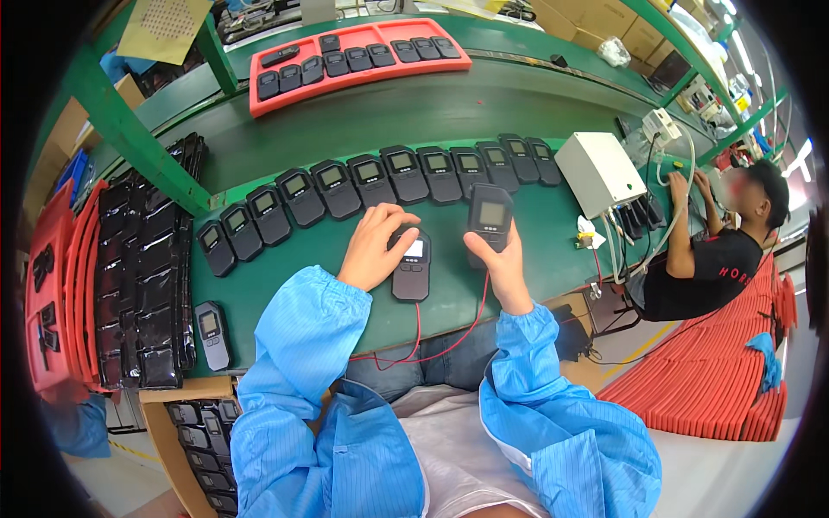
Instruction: Assembling handheld electronic devices by inserting components and batteries on a production line.
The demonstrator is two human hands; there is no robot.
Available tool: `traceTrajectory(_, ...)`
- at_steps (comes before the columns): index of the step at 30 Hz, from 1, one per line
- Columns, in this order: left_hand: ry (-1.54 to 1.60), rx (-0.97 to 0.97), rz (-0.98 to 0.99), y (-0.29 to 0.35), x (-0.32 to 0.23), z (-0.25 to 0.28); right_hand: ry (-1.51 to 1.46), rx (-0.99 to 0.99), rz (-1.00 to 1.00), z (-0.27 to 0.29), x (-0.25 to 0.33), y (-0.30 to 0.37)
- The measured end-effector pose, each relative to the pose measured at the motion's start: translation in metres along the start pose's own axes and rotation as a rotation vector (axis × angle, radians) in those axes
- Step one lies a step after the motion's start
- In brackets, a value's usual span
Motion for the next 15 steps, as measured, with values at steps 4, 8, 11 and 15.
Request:
traceTrajectory(4, 0.000, 0.007, 0.001, 0.002, 0.000, 0.000, 0.049, -0.043, -0.062, 0.001, -0.007, -0.002)
traceTrajectory(8, -0.057, 0.054, 0.005, 0.002, 0.002, 0.001, -0.170, -0.124, -0.150, 0.002, -0.018, -0.010)
traceTrajectory(11, -0.059, 0.074, 0.014, 0.001, 0.004, -0.001, -0.147, -0.043, -0.101, -0.001, -0.016, -0.009)
traceTrajectory(15, -0.077, 0.059, -0.015, 0.001, 0.004, -0.002, -0.033, 0.008, -0.038, -0.007, -0.015, -0.006)
Point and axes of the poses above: each hand's wrist, its own y-axis away from the middle knuckle, its own z-axis out of the back of the hand, x = y × z, the point moved 4 cm from there along -y, towards the middle knuckle, and after that the axes turned 1 degree about y, right-handed, at the moved point
